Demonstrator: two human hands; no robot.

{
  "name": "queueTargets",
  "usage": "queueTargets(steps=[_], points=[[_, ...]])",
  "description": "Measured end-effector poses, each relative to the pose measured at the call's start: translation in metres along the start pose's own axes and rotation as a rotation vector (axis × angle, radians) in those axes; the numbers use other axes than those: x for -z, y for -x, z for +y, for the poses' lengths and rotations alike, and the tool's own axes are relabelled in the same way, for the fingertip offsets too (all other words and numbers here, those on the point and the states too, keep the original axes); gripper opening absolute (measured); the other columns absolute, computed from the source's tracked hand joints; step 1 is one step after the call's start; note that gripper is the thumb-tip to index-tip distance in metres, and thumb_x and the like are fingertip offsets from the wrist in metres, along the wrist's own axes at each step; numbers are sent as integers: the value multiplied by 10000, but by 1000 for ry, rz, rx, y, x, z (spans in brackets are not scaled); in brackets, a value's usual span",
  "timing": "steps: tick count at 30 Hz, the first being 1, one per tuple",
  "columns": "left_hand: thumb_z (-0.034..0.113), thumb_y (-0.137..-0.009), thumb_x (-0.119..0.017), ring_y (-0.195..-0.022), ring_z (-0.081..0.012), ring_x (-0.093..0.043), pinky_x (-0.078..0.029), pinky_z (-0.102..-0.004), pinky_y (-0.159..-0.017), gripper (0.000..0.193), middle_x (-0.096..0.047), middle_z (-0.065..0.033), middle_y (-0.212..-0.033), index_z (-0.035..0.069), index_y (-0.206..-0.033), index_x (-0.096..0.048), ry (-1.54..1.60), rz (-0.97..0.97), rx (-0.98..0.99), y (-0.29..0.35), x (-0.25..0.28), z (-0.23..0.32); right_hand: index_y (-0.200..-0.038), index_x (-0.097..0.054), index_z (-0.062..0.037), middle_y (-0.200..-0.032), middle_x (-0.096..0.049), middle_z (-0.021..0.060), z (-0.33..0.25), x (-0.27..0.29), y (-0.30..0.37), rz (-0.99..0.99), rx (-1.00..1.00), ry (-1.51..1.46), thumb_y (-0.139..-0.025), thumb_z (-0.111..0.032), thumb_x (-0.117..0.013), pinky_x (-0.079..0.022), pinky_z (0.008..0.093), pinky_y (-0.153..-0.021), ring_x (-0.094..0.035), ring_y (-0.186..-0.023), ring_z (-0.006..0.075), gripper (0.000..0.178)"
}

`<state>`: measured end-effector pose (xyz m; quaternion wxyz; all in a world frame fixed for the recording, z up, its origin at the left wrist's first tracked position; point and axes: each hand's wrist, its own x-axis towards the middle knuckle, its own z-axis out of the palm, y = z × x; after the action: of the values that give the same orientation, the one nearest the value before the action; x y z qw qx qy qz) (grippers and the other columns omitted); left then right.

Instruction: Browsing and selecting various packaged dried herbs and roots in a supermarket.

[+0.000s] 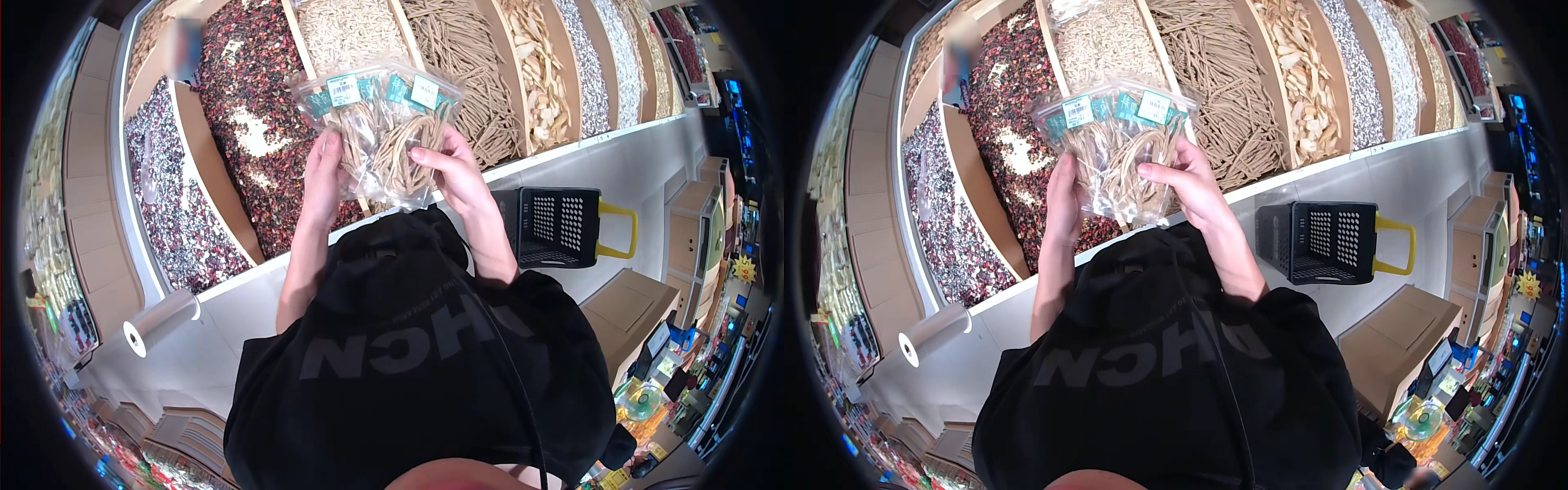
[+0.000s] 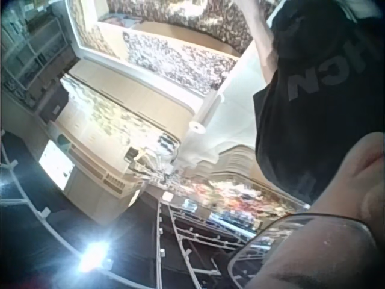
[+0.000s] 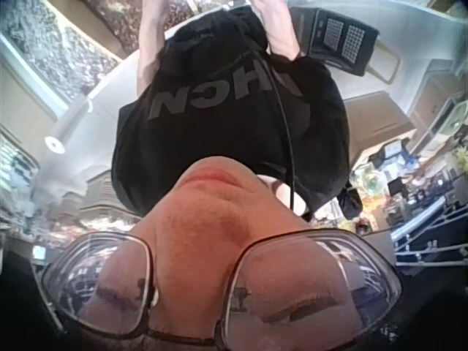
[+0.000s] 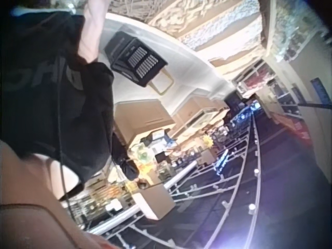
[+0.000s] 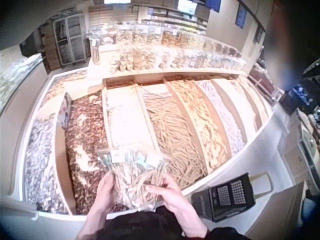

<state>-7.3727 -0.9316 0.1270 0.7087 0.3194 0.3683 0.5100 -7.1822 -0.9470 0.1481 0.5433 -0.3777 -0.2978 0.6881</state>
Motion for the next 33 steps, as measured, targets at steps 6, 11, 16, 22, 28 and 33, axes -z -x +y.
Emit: queueTargets(steps=[6, 11, 16, 22, 28, 33], points=[[300, -1006, -414, -1091, -150, -559, -444, -306, -937, 407, -586, -104, -1174, -18, -1255, -469, 3, 55, 1, 1, -1, -6, -1195, -526, 10, -1077, -637, 75, 8, 4, 3, 10, -1, -80, -791, 51, -667, -502, 280, -862, -621, -969, 137, 430], [296, -1003, -427, -1024, -146, -586, -470, -293, -887, 378, -597, -88, -1144, -12, -1207, -508, -29, 30, -29, 3, -9, -4, -1199, -530, -2, -1075, -639, 71, 12, 14, 4, -15, -37, -101, -805, 59, -651, -508, 274, -854, -628, -953, 135, 417], [289, -994, -452, -952, -119, -594, -478, -266, -822, 340, -610, -55, -1081, 10, -1171, -535, -10, 60, -30, -2, 3, -13, -1206, -526, -3, -1085, -634, 68, 18, 14, -3, -39, -43, -129, -811, 57, -646, -508, 271, -861, -623, -973, 136, 416], [297, -993, -455, -882, -97, -585, -474, -254, -765, 326, -622, -36, -999, 24, -1130, -566, -149, 22, 15, -5, 7, -8, -1218, -517, 0, -1124, -618, 69, 7, 0, -3, -12, -81, -116, -817, 40, -653, -488, 253, -868, -600, -1010, 133, 424], [308, -994, -398, -1071, -209, -558, -419, -336, -961, 479, -552, -156, -1217, -68, -1289, -432, -237, -67, -34, -7, -8, -31, -1239, -496, 41, -1102, -595, 74, 19, 17, -11, 7, -152, 123, -811, -78, -722, -471, 252, -828, -573, -984, 112, 498], [226, -885, -639, -1108, -210, -541, -454, -336, -909, 655, -538, -178, -1239, -84, -1367, -323, -723, -102, -7, -4, -1, -9, -1221, -541, 30, -1071, -629, 70, 25, 8, -8, 46, -59, 189, -790, -74, -740, -489, 255, -804, -595, -924, 107, 486]])
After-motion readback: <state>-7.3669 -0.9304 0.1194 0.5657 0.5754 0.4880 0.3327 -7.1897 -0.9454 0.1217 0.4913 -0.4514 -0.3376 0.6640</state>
